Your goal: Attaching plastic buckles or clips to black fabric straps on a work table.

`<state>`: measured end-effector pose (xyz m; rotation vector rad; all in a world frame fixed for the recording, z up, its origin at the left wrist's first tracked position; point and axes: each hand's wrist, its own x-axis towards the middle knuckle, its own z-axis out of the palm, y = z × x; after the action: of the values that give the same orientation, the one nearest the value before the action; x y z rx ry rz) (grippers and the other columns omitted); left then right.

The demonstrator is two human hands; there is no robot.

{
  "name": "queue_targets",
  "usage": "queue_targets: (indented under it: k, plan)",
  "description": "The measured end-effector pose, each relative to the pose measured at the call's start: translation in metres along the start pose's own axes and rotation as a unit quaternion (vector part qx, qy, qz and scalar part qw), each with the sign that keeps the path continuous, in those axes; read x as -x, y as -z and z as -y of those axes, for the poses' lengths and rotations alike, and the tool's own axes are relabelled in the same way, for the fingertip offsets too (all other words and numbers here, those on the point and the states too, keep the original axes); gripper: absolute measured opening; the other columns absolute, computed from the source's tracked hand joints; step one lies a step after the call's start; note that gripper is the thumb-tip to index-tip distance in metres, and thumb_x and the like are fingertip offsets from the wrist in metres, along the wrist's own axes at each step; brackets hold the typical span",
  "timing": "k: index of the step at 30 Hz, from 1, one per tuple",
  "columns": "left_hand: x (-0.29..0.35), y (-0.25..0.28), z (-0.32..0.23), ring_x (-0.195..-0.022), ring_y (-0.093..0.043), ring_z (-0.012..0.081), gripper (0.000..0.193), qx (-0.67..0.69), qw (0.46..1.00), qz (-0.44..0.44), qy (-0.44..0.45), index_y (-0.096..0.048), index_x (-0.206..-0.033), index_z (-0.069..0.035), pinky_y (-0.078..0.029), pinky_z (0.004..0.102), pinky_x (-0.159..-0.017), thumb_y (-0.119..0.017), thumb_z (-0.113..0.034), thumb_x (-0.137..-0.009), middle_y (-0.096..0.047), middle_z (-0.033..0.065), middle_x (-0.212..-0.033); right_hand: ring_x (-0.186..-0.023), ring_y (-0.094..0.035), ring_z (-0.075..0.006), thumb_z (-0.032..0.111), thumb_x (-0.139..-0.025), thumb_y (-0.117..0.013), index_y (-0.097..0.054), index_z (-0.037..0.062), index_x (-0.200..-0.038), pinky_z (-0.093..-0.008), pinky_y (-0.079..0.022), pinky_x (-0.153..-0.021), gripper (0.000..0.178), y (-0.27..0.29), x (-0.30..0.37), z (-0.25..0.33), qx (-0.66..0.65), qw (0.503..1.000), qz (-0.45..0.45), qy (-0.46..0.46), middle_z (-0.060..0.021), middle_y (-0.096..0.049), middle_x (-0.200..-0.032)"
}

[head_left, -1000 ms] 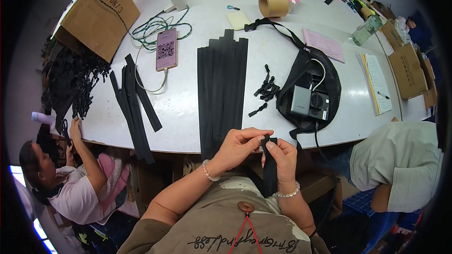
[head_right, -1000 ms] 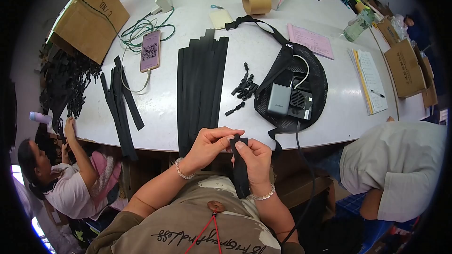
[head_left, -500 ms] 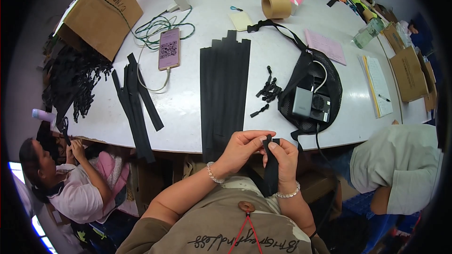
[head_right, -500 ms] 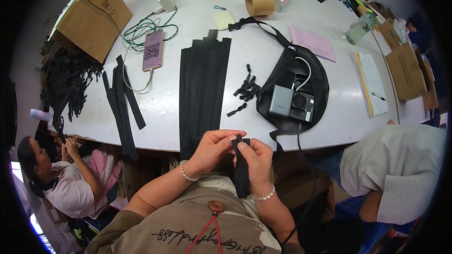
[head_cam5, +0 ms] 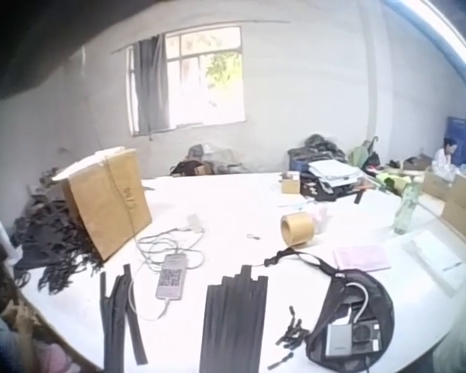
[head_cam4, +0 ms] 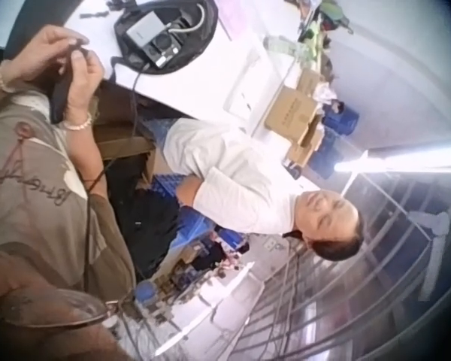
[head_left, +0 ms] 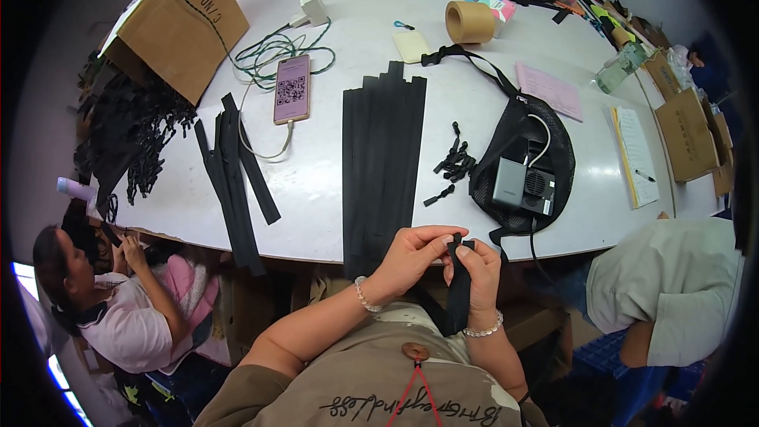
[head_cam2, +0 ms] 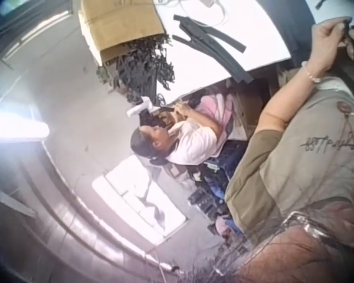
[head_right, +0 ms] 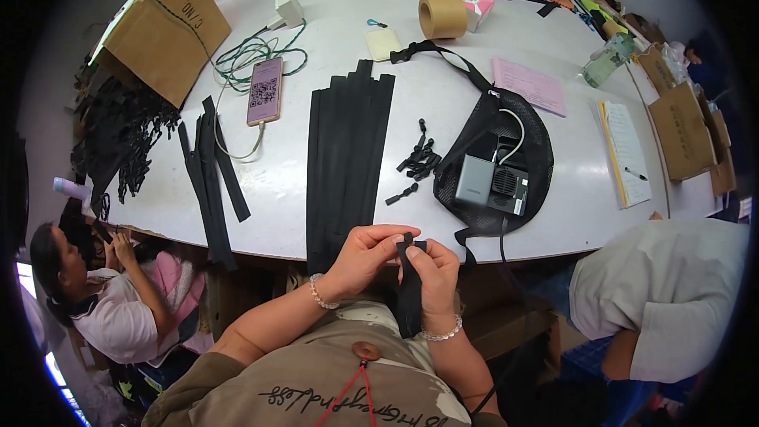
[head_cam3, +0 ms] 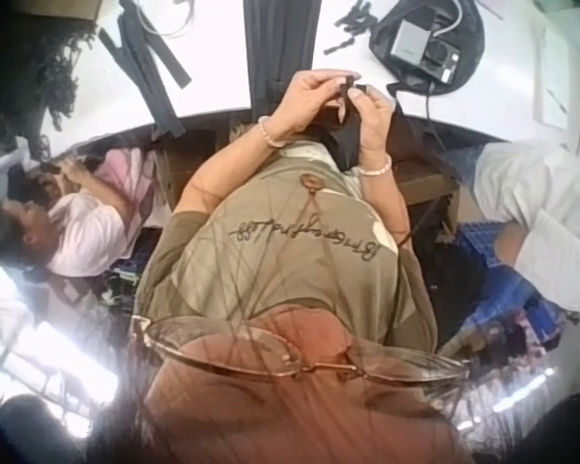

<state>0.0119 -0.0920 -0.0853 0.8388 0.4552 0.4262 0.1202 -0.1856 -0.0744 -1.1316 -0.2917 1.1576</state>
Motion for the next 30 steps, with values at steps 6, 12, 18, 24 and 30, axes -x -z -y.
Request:
queue_targets:
  k: [6, 12, 18, 24, 30]
  plan:
    - [0.000, 0.000, 0.000, -0.076, -0.057, 0.0089, 0.023, -0.081, 0.995, 0.008, -0.064, -0.063, -0.109, 0.002, -0.050, 0.0229, -0.068, -0.052, -0.011, -0.094, -0.063, 0.0060, -0.089, -0.051, -0.053, -0.0084, 0.012, -0.085, -0.058, -0.060, -0.0005, -0.075, -0.0201, -0.042, -0.047, 0.016, -0.002, 0.002, -0.002, -0.006, 1.000, -0.008, 0.020, -0.0064, -0.061, -0.068]
    - [-0.002, 0.005, -0.002, -0.082, -0.057, 0.0094, 0.023, -0.068, 0.996, 0.040, -0.043, -0.063, -0.110, 0.001, -0.049, 0.0233, -0.074, -0.051, -0.011, -0.094, -0.062, 0.0061, -0.098, -0.053, -0.054, -0.0066, 0.012, -0.086, -0.061, -0.060, -0.0004, -0.076, -0.0189, -0.042, -0.048, 0.015, -0.006, 0.002, 0.003, 0.025, 0.999, -0.026, 0.032, -0.0053, -0.062, -0.069]
    - [-0.004, -0.001, -0.010, -0.096, -0.054, 0.0105, 0.026, -0.034, 0.998, 0.000, -0.047, -0.063, -0.112, 0.000, -0.045, 0.0237, -0.082, -0.047, -0.008, -0.094, -0.055, 0.0063, -0.116, -0.053, -0.049, -0.0017, 0.005, -0.084, -0.064, -0.058, -0.0008, -0.073, -0.0160, -0.037, -0.047, 0.014, -0.005, -0.001, 0.000, 0.117, 0.985, -0.052, 0.111, 0.0011, -0.059, -0.063]
    - [0.001, -0.006, -0.019, -0.090, -0.057, 0.0107, 0.025, -0.148, 0.988, -0.012, -0.039, -0.063, -0.113, 0.000, -0.046, 0.0227, -0.079, -0.055, -0.005, -0.089, -0.057, 0.0056, -0.113, -0.055, -0.045, -0.0007, 0.003, -0.082, -0.064, -0.057, -0.0013, -0.070, -0.0167, -0.036, -0.048, 0.015, -0.010, 0.000, 0.001, 0.262, 0.938, -0.081, 0.209, 0.0027, -0.055, -0.061]
    - [-0.004, -0.004, -0.008, -0.086, -0.057, 0.0069, 0.020, -0.003, 0.998, -0.058, 0.009, -0.064, -0.107, -0.001, -0.048, 0.0217, -0.076, -0.058, -0.009, -0.090, -0.064, 0.0021, -0.093, -0.058, -0.047, -0.0019, 0.001, -0.082, -0.063, -0.057, -0.0027, -0.074, -0.0176, -0.038, -0.052, 0.010, -0.008, -0.006, -0.006, 0.297, 0.917, -0.070, 0.258, 0.0018, -0.055, -0.064]
